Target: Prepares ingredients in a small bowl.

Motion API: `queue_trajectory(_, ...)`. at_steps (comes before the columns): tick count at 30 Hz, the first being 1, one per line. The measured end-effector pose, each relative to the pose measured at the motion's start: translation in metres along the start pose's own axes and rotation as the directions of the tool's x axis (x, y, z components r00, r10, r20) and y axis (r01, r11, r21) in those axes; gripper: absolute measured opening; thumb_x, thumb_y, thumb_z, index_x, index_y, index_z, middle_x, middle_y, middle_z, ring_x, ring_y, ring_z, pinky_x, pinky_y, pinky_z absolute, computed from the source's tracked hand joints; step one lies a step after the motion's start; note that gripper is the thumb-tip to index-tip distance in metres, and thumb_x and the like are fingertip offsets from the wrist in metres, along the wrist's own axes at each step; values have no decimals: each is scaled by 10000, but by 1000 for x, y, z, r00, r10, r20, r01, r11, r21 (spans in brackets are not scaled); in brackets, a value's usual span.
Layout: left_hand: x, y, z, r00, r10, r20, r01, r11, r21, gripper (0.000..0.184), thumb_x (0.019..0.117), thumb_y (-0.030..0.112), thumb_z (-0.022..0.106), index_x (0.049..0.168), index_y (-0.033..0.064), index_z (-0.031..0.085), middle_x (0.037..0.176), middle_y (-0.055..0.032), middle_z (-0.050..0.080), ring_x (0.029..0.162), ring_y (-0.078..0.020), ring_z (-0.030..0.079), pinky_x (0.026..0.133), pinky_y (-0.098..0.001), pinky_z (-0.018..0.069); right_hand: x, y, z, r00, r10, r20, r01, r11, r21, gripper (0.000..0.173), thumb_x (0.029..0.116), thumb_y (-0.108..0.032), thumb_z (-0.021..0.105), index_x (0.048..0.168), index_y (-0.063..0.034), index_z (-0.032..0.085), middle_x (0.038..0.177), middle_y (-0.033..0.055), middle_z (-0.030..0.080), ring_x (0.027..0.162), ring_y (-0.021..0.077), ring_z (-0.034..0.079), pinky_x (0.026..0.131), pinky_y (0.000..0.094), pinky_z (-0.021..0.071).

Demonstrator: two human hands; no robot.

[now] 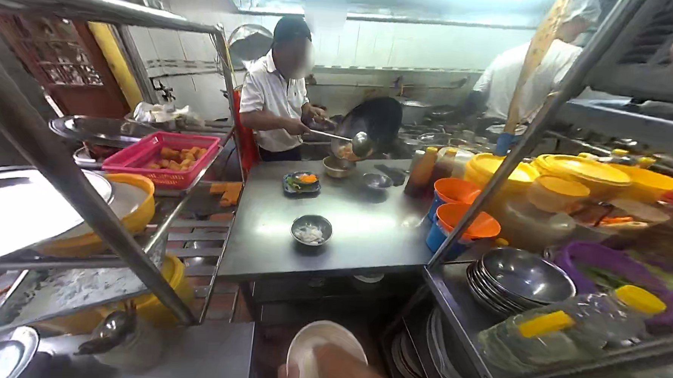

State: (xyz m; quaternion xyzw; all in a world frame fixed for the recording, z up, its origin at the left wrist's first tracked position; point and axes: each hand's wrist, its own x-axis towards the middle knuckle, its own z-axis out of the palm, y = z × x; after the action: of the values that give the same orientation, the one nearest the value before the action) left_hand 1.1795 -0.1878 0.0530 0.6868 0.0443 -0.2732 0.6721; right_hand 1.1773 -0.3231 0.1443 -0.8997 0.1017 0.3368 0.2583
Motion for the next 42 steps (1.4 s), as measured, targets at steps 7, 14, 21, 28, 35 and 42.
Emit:
queue_trajectory(7,33,46,26,1000,18,-1,-18,995,-98,581,1125,364,285,1504,-75,299,1428,-299,491,1291,-292,554,1082,-438,475,-79,-37,-149,867,-384,-316,312,915,-256,119,954,-36,635,990,-74,742,893,96,709,831,243,687,768,468,566)
queue_trajectory(14,101,92,31,999,18,-45,-26,984,-177,564,1118,411,288,1465,-27,365,1405,-257,507,1281,-261,550,1068,-430,474,-43,-66,-230,747,-401,-530,240,906,-347,114,868,-84,765,900,-149,677,723,-10,635,638,135,616,562,364,514)
queue_trajectory(21,230,127,-4,986,61,-153,-89,980,-179,561,1113,345,301,1468,-86,347,1426,-289,481,1314,-284,528,1103,-435,454,210,-29,-194,925,-369,94,380,884,-273,437,981,-157,622,1371,37,588,1396,292,562,1340,457,510,1141,608,378)
queue_trajectory(28,338,153,-31,914,32,-404,-32,999,8,597,1113,357,309,1523,-75,341,1499,-303,452,1392,-351,487,1162,-499,401,317,-83,-262,998,-65,6,65,964,-257,636,967,-158,629,1513,60,386,1450,331,482,1356,468,488,1123,586,409)
queue_trajectory(35,322,180,-10,921,-261,-289,191,950,-248,598,1130,367,259,1538,-70,283,1412,-354,476,1130,-422,637,900,-569,565,347,-94,-315,996,-4,-84,3,1000,-13,300,1039,-192,521,1230,-42,698,1192,181,696,1156,318,650,1017,524,493)
queue_trajectory(42,413,191,-90,997,57,-59,-31,929,369,558,1087,402,421,1482,15,496,1349,-214,609,1275,-323,580,1103,-494,451,344,-60,-286,948,-316,49,318,914,-252,317,969,-80,576,1258,-9,687,1334,247,620,1307,413,548,1115,559,421)
